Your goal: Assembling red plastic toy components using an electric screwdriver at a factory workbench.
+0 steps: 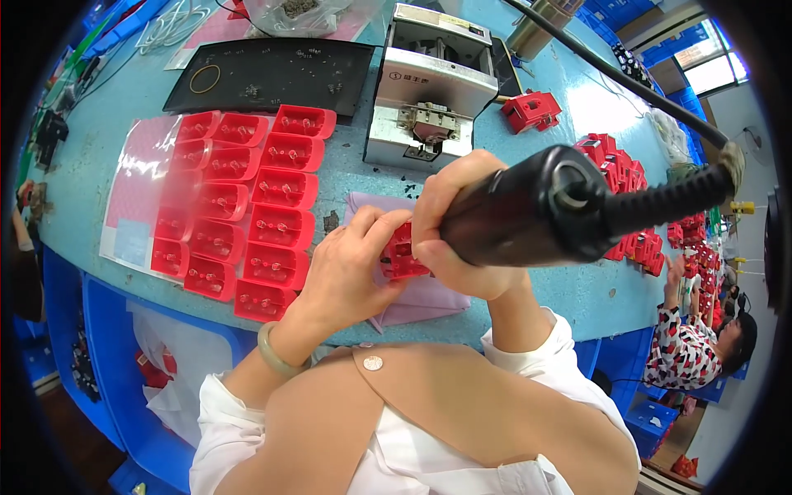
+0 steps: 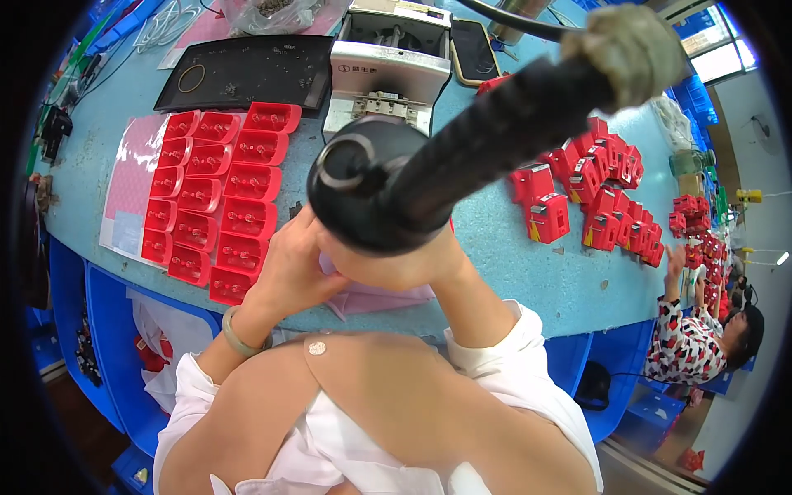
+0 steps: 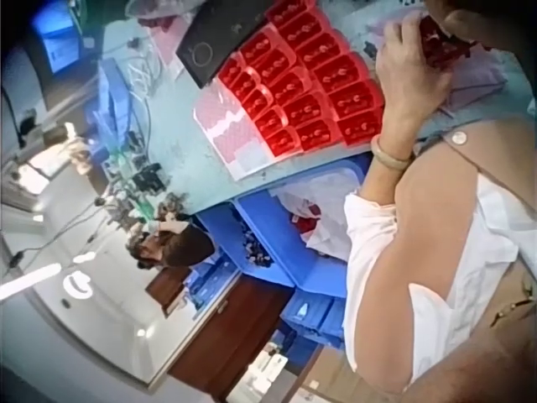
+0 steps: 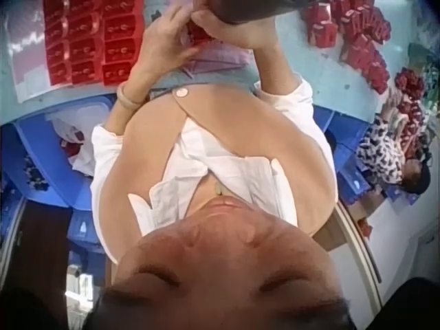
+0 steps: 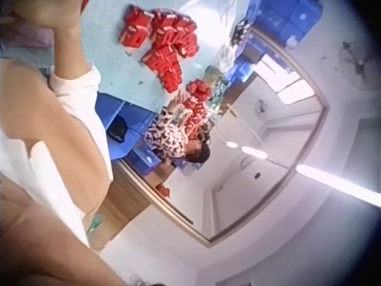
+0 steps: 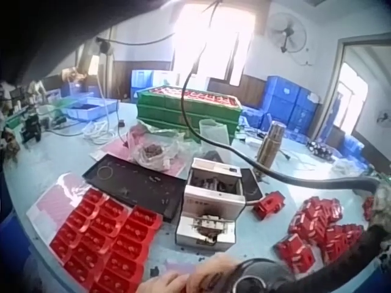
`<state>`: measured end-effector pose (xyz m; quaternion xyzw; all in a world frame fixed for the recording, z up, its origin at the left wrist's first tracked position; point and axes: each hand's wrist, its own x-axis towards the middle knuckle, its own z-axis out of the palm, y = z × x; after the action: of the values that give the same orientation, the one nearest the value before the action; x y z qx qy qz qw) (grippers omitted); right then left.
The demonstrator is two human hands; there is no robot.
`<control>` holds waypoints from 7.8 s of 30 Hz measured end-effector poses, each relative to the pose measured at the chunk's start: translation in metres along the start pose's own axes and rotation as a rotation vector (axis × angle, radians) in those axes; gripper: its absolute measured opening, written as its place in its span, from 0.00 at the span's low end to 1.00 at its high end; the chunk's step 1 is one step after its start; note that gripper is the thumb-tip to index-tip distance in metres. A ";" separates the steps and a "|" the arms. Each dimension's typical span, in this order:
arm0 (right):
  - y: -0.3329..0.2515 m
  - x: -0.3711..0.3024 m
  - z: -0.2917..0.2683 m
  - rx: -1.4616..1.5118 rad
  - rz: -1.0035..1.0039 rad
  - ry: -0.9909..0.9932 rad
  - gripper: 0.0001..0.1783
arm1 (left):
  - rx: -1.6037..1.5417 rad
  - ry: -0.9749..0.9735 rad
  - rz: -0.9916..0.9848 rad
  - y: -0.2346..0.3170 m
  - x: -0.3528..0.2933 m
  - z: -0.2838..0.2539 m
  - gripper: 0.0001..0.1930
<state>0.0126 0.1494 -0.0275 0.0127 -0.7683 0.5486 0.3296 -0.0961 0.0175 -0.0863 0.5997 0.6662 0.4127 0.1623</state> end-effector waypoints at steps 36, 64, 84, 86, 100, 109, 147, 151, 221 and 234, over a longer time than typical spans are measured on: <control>-0.015 0.007 0.030 0.010 0.057 0.181 0.21 | -0.002 0.141 0.038 -0.004 -0.021 0.005 0.35; -0.086 -0.001 -0.098 -0.487 0.179 0.670 0.18 | -0.455 0.245 -0.131 0.011 -0.027 -0.098 0.35; -0.033 -0.016 -0.109 -1.507 0.894 0.305 0.26 | -0.078 0.658 -0.577 -0.287 -0.163 -0.429 0.18; -0.028 -0.026 -0.099 -1.431 0.921 0.363 0.24 | -0.042 0.396 -0.607 -0.206 -0.139 -0.377 0.11; -0.065 -0.025 -0.088 -0.313 0.528 0.473 0.23 | 0.614 0.212 -0.294 -0.056 -0.134 -0.230 0.08; -0.049 -0.054 -0.077 0.119 0.335 0.449 0.31 | 0.095 -0.046 0.012 0.018 -0.002 -0.055 0.16; 0.023 0.076 -0.046 -0.072 -0.142 0.430 0.17 | 0.162 -0.098 0.015 0.022 0.021 -0.021 0.30; 0.001 0.064 -0.039 -0.002 -0.006 0.378 0.17 | 0.186 -0.078 0.007 0.018 0.018 -0.020 0.29; 0.010 0.062 -0.025 0.193 -0.068 0.355 0.20 | 0.136 0.016 0.006 0.003 0.006 -0.014 0.30; -0.010 0.003 0.008 0.170 0.066 0.371 0.20 | 0.053 0.062 0.002 -0.001 0.001 -0.007 0.30</control>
<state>0.0100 0.1396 -0.0187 -0.0857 -0.6454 0.6149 0.4451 -0.1022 0.0158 -0.0824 0.5914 0.6810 0.4134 0.1253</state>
